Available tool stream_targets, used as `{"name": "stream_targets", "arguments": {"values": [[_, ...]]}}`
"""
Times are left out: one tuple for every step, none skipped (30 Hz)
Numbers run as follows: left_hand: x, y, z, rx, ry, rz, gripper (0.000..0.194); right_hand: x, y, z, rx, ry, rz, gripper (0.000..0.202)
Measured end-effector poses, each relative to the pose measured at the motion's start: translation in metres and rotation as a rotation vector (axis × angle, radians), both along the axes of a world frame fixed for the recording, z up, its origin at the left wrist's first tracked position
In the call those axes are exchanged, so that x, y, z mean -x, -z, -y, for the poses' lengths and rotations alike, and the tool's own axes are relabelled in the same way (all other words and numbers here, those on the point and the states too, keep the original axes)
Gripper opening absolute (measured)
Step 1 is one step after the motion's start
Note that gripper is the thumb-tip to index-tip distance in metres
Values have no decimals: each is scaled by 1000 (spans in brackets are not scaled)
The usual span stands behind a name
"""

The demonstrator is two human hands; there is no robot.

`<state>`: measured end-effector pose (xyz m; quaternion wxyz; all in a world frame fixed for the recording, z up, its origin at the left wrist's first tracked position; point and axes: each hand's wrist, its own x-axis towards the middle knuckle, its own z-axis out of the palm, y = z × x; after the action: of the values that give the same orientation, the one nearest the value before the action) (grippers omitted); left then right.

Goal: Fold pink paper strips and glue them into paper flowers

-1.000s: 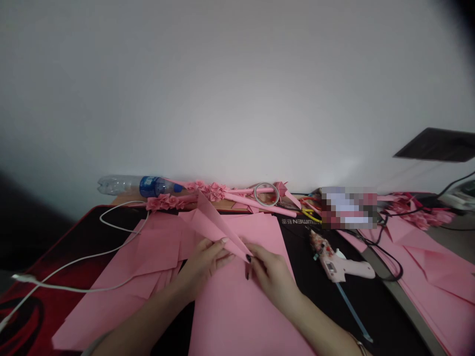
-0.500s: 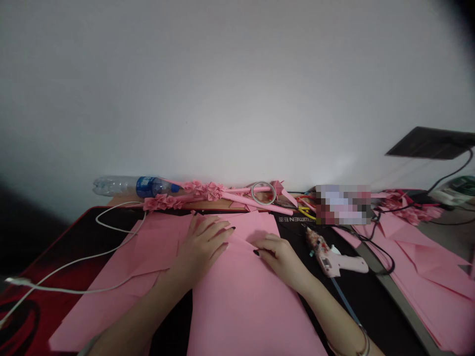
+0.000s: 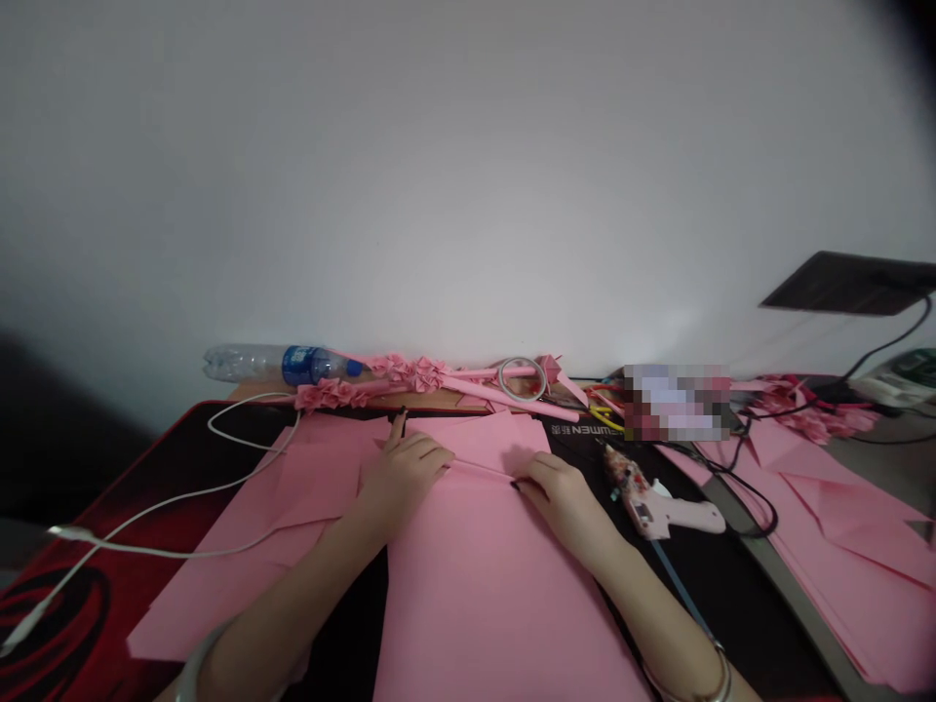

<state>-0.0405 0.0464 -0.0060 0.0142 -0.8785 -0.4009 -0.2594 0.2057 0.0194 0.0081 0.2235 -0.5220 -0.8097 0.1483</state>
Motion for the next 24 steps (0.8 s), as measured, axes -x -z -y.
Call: {"name": "stream_targets", "arguments": {"values": [[0, 0, 1, 0, -3, 3, 25, -3, -1, 0, 11, -17, -15, 17], [0, 0, 2, -2, -6, 7, 26, -5, -2, 1, 16, -35, -20, 19], [-1, 0, 3, -8, -7, 12, 27, -7, -3, 1, 13, -51, -12, 21], [-1, 0, 4, -17, -8, 18, 27, -8, -3, 1, 2, -59, 7, 23], [-2, -1, 6, -24, -7, 25, 27, -8, -4, 1, -13, -65, 34, 23], [-4, -1, 7, -28, 0, 31, 26, -7, -4, 2, -30, -68, 67, 23], [-5, -2, 9, -28, 10, 35, 26, -7, -4, 2, -48, -69, 103, 23], [-7, -2, 10, -20, 22, 32, 26, -5, -4, 3, -65, -68, 141, 23], [-9, -1, 11, -10, 40, 26, 27, -4, -4, 4, -81, -67, 177, 23], [-11, 0, 12, 2, 63, 17, 28, -3, -3, 5, -94, -66, 208, 24], [-12, 2, 13, 12, 89, 6, 29, -2, -3, 6, -105, -65, 229, 25], [-13, 4, 13, 17, 114, -7, 30, 0, -2, 7, -115, -64, 237, 26], [-13, 7, 13, 22, 138, -23, 31, 1, 0, 9, -123, -62, 237, 28], [-13, 10, 13, 30, 159, -41, 31, 2, 1, 11, -127, -58, 231, 29], [-12, 12, 13, 43, 174, -64, 33, 3, 3, 13, -125, -52, 226, 31], [-11, 15, 13, 60, 181, -90, 34, 5, 4, 15, -115, -44, 227, 32], [-10, 17, 13, 78, 184, -116, 36, 6, 5, 17, -99, -34, 235, 34], [-9, 18, 13, 98, 183, -144, 38, 7, 5, 19, -79, -25, 247, 36], [-7, 18, 14, 116, 183, -170, 40, 8, 6, 20, -59, -17, 261, 37], [-6, 18, 15, 131, 181, -194, 42, 8, 6, 22, -47, -11, 273, 39], [-5, 17, 16, 144, 180, -214, 44, 7, 8, 24, -43, -11, 285, 40], [-5, 16, 17, 156, 180, -230, 45, 7, 9, 26, -50, -20, 296, 42], [-5, 14, 18, 169, 179, -241, 46, 5, 11, 27, -67, -36, 308, 45], [-5, 12, 20, 179, 176, -246, 48, 3, 14, 29, -92, -53, 319, 47]]}}
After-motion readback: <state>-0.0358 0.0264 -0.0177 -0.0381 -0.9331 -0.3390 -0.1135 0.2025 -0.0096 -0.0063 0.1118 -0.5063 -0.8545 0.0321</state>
